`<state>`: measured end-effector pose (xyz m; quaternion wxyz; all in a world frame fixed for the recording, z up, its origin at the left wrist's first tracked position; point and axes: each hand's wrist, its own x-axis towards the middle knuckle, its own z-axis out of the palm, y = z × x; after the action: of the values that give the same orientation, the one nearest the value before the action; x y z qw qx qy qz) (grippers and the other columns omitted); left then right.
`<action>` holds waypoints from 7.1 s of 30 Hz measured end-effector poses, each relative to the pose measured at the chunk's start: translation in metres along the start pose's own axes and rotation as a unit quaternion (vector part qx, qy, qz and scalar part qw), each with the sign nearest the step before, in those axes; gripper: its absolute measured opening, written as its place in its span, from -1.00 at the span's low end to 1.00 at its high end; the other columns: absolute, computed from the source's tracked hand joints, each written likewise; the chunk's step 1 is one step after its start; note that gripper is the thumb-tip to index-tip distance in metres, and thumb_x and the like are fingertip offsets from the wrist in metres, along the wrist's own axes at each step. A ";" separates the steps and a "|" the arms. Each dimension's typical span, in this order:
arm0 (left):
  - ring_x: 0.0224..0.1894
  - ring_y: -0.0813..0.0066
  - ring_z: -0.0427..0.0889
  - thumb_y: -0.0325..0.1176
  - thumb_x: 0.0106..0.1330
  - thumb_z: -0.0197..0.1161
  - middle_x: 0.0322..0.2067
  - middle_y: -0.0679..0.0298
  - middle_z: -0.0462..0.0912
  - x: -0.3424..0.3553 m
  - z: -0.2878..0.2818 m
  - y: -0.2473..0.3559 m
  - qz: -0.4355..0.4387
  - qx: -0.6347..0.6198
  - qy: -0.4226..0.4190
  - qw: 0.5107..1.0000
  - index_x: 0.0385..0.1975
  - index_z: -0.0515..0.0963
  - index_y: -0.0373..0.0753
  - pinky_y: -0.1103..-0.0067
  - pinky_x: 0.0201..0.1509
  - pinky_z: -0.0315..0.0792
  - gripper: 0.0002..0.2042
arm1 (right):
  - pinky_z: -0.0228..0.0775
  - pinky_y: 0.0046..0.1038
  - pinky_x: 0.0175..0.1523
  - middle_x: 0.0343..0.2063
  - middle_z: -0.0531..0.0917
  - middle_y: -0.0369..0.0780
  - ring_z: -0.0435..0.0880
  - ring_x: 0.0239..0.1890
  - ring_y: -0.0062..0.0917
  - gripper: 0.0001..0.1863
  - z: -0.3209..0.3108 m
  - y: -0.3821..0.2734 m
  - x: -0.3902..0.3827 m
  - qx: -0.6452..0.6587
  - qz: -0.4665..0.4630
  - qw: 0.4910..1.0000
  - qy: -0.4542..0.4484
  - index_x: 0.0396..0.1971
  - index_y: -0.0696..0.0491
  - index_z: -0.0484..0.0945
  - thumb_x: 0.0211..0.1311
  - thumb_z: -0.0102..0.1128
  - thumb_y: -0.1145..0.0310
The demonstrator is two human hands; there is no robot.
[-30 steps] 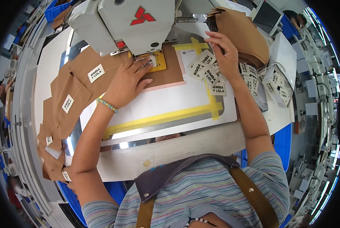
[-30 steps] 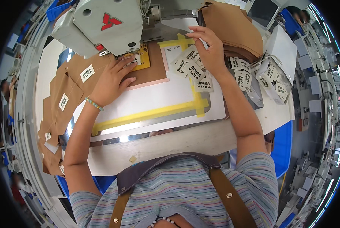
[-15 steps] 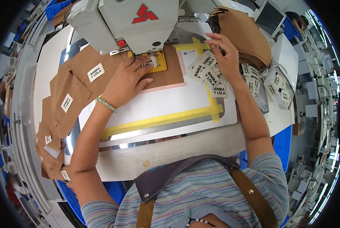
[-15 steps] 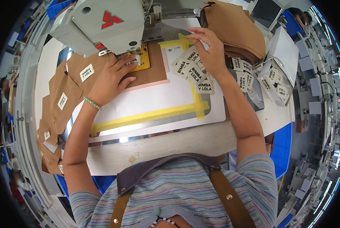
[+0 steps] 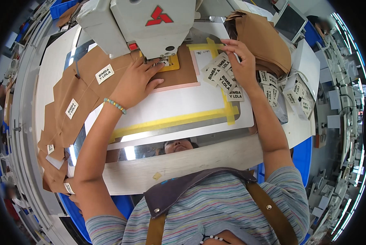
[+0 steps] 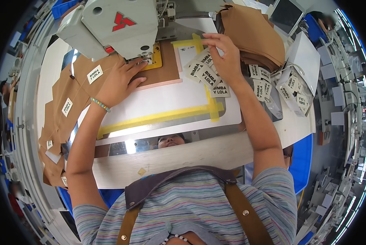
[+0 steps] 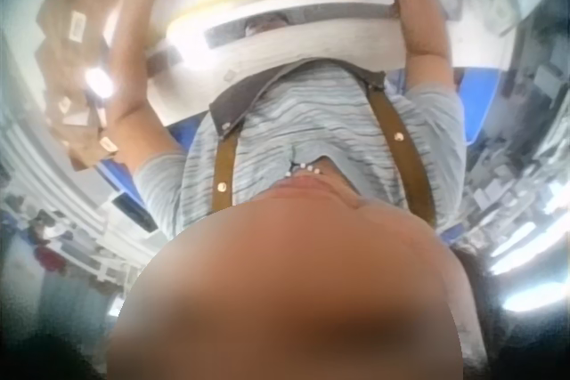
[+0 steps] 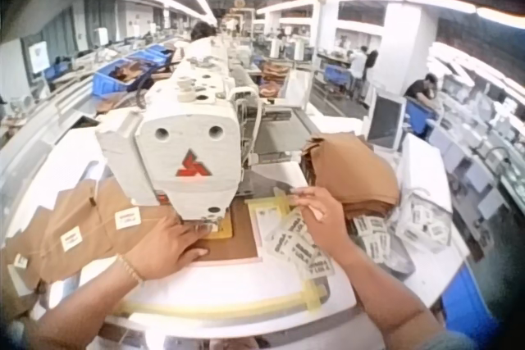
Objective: Using an industrial sewing machine to attach labels to leather pieces.
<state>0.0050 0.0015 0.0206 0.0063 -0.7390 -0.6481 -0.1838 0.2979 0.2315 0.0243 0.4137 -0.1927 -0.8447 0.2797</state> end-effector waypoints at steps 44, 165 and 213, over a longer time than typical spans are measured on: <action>-0.05 0.11 0.64 -0.52 0.21 0.39 -0.13 0.19 0.61 -0.039 -0.015 -0.006 0.049 0.019 0.091 0.994 -0.12 0.57 -0.21 0.29 -0.03 0.64 -0.75 | 0.57 -0.30 -0.13 -0.29 0.65 -0.28 0.65 -0.19 -0.34 -0.89 0.063 -0.081 -0.016 -0.197 -0.275 0.923 -0.182 -0.35 0.03 0.64 0.22 0.44 0.38; 0.57 0.01 0.35 -0.38 0.42 0.40 0.50 0.26 0.50 -0.073 -0.008 0.062 -0.074 0.066 0.009 0.995 0.45 0.51 -0.19 0.17 0.58 0.33 -0.43 | -0.04 0.04 0.68 0.48 0.52 -0.19 0.27 0.63 -0.31 -0.42 -0.010 -0.049 -0.052 -0.289 -0.151 0.903 -0.278 0.36 0.10 0.59 0.56 0.22 0.02; 0.30 0.04 0.66 -0.50 0.34 0.45 0.21 0.14 0.75 -0.085 -0.012 0.063 -0.025 0.050 0.053 0.997 0.23 0.64 -0.32 0.24 0.31 0.58 -0.56 | 0.57 -0.23 0.23 0.11 0.79 -0.26 0.70 0.16 -0.26 -0.73 -0.081 -0.043 -0.030 -0.246 -0.042 0.966 -0.064 0.04 0.00 0.81 0.46 0.34 0.25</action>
<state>0.0543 -0.0931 0.0228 0.0728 -0.7108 -0.6732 -0.1904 0.3761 0.2069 0.0744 0.3096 -0.2348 -0.9196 0.0579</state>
